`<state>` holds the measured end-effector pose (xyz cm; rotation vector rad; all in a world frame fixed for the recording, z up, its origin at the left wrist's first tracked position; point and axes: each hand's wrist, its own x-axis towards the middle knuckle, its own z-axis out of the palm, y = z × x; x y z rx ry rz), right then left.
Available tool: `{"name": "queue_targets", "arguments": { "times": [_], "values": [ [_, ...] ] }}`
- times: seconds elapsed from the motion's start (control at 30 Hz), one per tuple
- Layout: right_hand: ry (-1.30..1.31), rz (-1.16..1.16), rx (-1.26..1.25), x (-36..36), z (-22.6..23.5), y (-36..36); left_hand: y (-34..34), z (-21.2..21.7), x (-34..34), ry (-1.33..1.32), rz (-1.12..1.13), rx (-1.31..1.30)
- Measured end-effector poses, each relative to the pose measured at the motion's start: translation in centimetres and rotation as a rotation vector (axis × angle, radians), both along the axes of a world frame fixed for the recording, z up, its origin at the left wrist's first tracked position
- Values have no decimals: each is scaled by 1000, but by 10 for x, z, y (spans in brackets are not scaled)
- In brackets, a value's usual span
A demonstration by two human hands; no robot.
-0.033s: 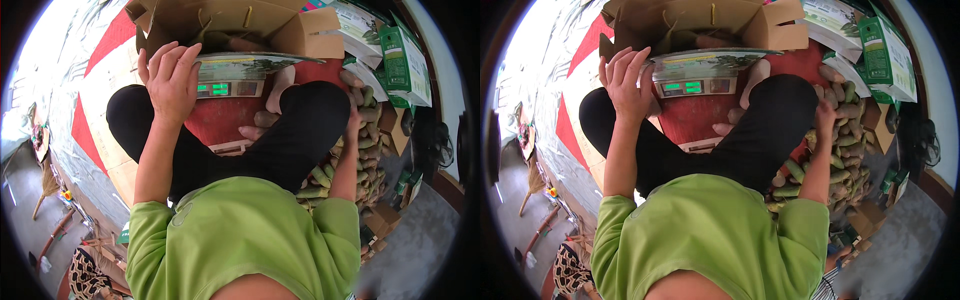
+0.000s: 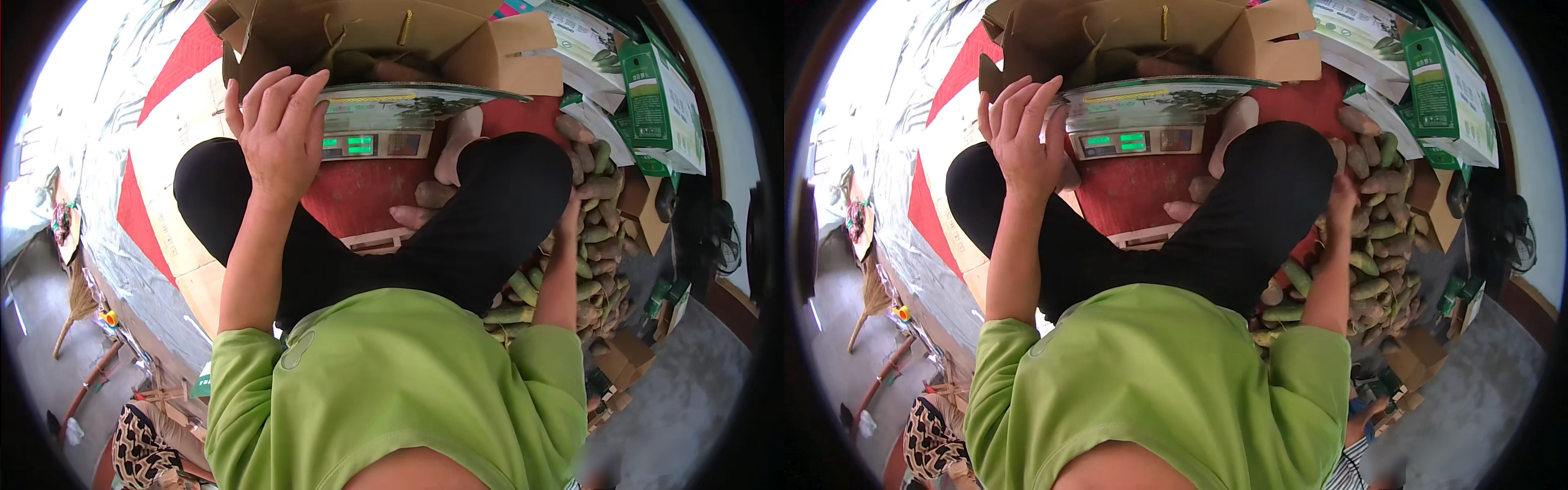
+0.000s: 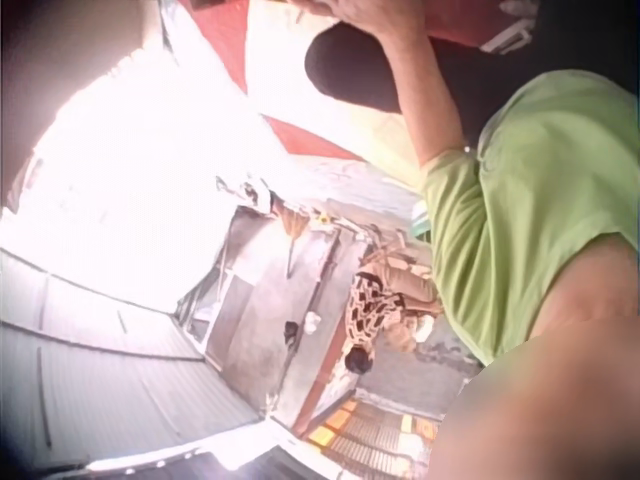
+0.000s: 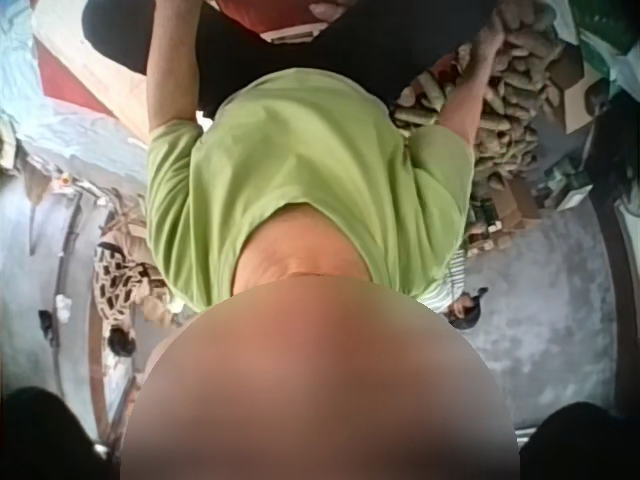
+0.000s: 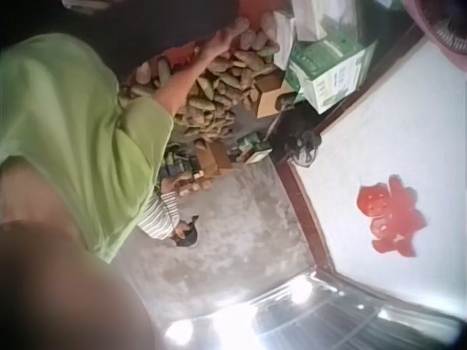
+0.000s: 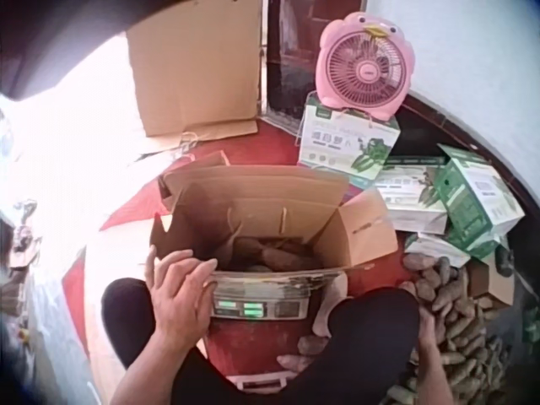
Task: Sort and package vegetables into boxes and bags using a weighing scale.
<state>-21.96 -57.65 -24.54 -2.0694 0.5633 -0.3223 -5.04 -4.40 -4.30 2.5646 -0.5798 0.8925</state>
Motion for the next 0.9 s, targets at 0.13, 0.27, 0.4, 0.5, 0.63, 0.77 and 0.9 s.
{"name": "queue_targets", "arguments": {
  "times": [0.13, 0.27, 0.4, 0.5, 0.63, 0.77, 0.9],
  "values": [
    [96, 45, 426, -43, -46, 24, 6, 2, -5, -23, 38, 14],
    [438, 134, -69, -111, -144, 77, -6, 1, 2, 14, -20, 12],
    [798, 316, -586, -176, -188, 57, 7, -6, 1, 2, -19, -4],
    [837, 286, -285, -110, -85, 141, 16, 6, -7, -40, 21, 133],
    [832, -82, 228, -160, -109, 147, 0, 4, 0, -74, -61, 81],
    [653, 439, -380, -199, -145, 167, 3, -3, 4, -118, -69, 94],
    [729, 121, 116, -188, -117, 202, 9, -5, 5, -184, -83, 165]
  ]
}}
